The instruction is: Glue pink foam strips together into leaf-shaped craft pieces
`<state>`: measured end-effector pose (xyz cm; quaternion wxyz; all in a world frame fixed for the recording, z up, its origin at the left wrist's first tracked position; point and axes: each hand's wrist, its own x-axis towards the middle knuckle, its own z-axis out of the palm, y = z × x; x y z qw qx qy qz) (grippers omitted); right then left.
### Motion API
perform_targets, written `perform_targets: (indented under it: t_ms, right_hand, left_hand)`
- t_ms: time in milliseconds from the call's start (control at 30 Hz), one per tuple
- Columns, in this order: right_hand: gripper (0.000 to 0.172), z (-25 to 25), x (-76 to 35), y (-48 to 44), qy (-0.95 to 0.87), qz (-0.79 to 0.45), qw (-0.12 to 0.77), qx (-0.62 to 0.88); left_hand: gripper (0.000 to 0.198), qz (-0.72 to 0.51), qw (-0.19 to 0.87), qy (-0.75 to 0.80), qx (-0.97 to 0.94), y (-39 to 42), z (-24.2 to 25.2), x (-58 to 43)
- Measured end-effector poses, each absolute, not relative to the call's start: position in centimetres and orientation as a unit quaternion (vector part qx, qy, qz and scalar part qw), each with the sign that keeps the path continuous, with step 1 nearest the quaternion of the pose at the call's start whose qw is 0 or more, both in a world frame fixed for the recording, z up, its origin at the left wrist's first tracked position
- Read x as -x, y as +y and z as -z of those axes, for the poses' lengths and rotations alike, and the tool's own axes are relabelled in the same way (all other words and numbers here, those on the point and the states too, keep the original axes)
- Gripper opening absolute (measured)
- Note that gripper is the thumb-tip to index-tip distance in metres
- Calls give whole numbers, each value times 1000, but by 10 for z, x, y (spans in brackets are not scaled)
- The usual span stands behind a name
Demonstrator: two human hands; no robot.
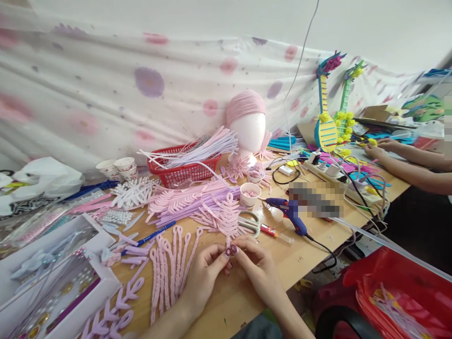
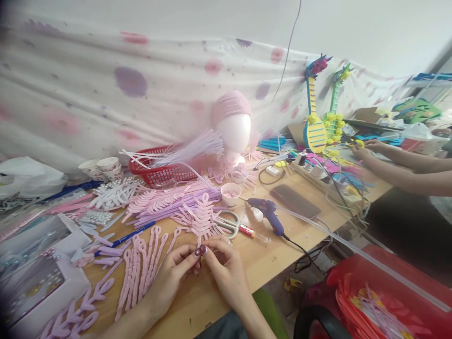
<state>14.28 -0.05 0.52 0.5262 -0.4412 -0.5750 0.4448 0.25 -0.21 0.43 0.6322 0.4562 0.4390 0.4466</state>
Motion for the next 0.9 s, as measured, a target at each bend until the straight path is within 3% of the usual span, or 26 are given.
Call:
perform_targets:
  t_ms: [367,500,900]
  right_hand:
    - [24,4,-146,-6,-565,-439,508,480]
    - [29,10,-138,-11,-497,-486,531,485]
    - [41,11,-126,-11,-456,-599,490,440]
  left_hand:
    - [23,-487,602,463,-432,-2,5,-1]
    - [26,-495,590,479,-421,-2,6,-2]
    - [25,-517,583,455,-432,-2,4,-1]
